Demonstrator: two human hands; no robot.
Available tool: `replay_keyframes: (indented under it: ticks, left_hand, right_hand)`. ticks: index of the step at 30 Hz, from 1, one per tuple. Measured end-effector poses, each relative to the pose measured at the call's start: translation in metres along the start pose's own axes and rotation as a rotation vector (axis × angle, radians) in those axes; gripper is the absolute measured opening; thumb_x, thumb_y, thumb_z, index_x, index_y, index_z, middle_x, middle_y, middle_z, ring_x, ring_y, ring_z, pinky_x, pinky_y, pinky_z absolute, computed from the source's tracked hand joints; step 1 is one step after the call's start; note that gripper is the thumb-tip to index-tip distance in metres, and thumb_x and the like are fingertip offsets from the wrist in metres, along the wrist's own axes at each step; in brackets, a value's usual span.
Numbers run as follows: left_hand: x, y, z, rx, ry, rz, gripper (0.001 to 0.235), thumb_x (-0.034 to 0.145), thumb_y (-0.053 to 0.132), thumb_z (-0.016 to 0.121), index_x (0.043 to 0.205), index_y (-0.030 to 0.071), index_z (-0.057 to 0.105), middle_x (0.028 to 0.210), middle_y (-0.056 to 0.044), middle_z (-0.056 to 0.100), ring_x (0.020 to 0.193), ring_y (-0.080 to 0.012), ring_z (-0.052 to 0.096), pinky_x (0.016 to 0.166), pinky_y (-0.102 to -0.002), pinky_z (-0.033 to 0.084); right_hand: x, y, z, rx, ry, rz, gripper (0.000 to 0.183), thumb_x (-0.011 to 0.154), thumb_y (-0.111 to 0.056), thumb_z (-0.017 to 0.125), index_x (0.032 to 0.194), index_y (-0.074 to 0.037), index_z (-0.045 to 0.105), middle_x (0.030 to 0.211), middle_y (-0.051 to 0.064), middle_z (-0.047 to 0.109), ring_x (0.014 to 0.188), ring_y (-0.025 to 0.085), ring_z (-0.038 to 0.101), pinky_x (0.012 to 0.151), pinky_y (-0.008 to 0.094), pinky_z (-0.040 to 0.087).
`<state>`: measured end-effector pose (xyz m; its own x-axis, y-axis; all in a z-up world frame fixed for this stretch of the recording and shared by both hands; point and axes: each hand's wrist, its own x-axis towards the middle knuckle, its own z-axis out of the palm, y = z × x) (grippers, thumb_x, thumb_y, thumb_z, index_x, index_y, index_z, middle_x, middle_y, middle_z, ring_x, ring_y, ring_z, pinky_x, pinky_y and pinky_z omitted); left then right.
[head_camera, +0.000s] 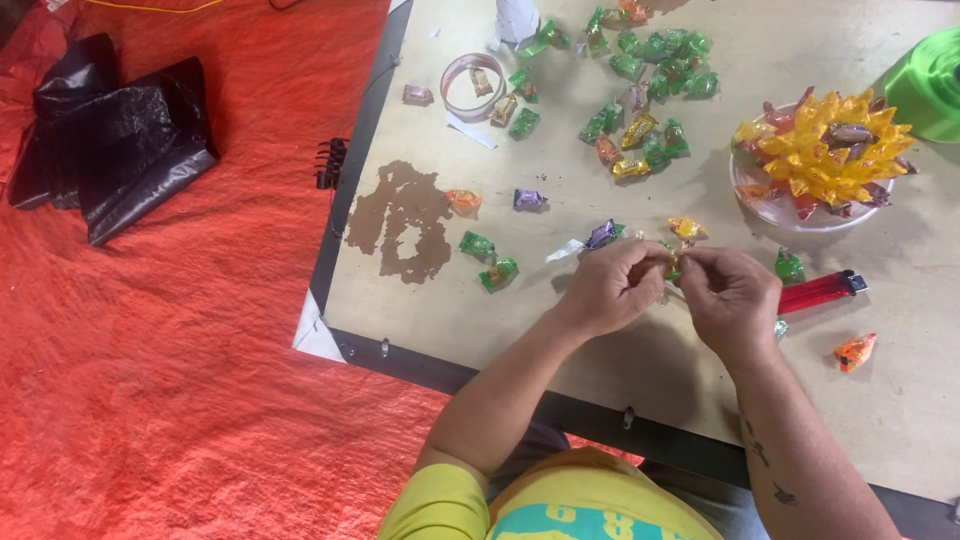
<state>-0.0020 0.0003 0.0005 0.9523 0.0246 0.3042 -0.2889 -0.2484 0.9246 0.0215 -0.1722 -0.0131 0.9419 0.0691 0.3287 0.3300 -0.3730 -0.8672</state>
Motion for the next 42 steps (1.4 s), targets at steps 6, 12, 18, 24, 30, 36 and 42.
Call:
replay_keyframes:
  ticks: [6,12,18,24,30,36,42]
  left_hand:
    - [0.006,0.008,-0.010,-0.014,-0.245,-0.105,0.024,0.109,0.025,0.048,0.121,0.007,0.057,0.094,-0.009,0.065,0.073,-0.0171,0.060,0.061,-0.029,0.054]
    - [-0.005,0.012,0.007,-0.115,-0.082,0.070,0.030,0.109,0.015,0.055,0.139,0.016,0.051,0.077,-0.012,0.066,0.069,-0.0285,0.069,0.066,-0.041,0.057]
    - [-0.006,-0.006,0.010,-0.343,-0.197,0.016,0.025,0.108,0.012,0.053,0.132,0.013,0.056,0.073,-0.004,0.061,0.061,-0.0134,0.058,0.057,-0.025,0.052]
    - [-0.002,0.006,0.002,-0.671,-0.125,-0.178,0.027,0.108,0.017,0.054,0.130,0.001,0.052,0.089,0.003,0.052,0.083,-0.0027,0.055,0.069,-0.015,0.049]
    - [0.004,0.001,-0.013,-0.736,-0.150,-0.351,0.035,0.110,0.023,0.040,0.133,0.003,0.056,0.096,-0.010,0.063,0.084,-0.0126,0.060,0.071,-0.025,0.053]
    - [0.005,0.015,-0.007,-0.583,-0.165,-0.251,0.037,0.110,0.016,0.040,0.134,0.005,0.066,0.093,-0.013,0.065,0.082,-0.0140,0.056,0.070,-0.024,0.049]
    - [0.007,0.012,-0.006,-0.449,-0.192,-0.149,0.029,0.111,0.025,0.054,0.133,0.009,0.062,0.086,-0.013,0.068,0.076,-0.0140,0.066,0.066,-0.025,0.054]
  right_hand:
    - [0.008,-0.028,-0.018,0.385,-0.168,0.307,0.017,0.112,-0.006,0.055,0.116,0.004,0.069,0.104,0.018,0.072,0.080,0.021,0.070,0.076,0.030,0.064]
    - [-0.010,0.004,0.004,0.574,-0.028,0.398,0.011,0.106,-0.006,0.070,0.108,0.004,0.070,0.082,0.015,0.069,0.072,0.017,0.070,0.069,0.032,0.063]
    - [-0.002,-0.007,0.013,0.705,0.206,0.481,0.020,0.109,-0.011,0.070,0.091,-0.003,0.065,0.070,0.012,0.059,0.056,0.017,0.062,0.053,0.025,0.056]
    - [0.013,0.011,-0.007,0.568,0.368,0.535,0.040,0.113,-0.019,0.060,0.074,-0.012,0.057,0.057,0.010,0.054,0.045,0.015,0.055,0.041,0.020,0.036]
    - [0.013,-0.041,-0.010,0.435,0.058,0.356,0.008,0.098,-0.001,0.077,0.104,0.003,0.073,0.079,0.017,0.072,0.066,0.019,0.073,0.064,0.028,0.061]
    - [0.006,-0.025,-0.011,0.580,-0.071,0.414,0.018,0.100,-0.010,0.071,0.108,0.006,0.074,0.085,0.018,0.073,0.079,0.021,0.073,0.071,0.032,0.064]
    - [0.005,-0.016,-0.006,0.526,-0.075,0.405,0.016,0.096,-0.014,0.080,0.097,0.002,0.076,0.070,0.011,0.068,0.064,0.012,0.064,0.063,0.025,0.058]
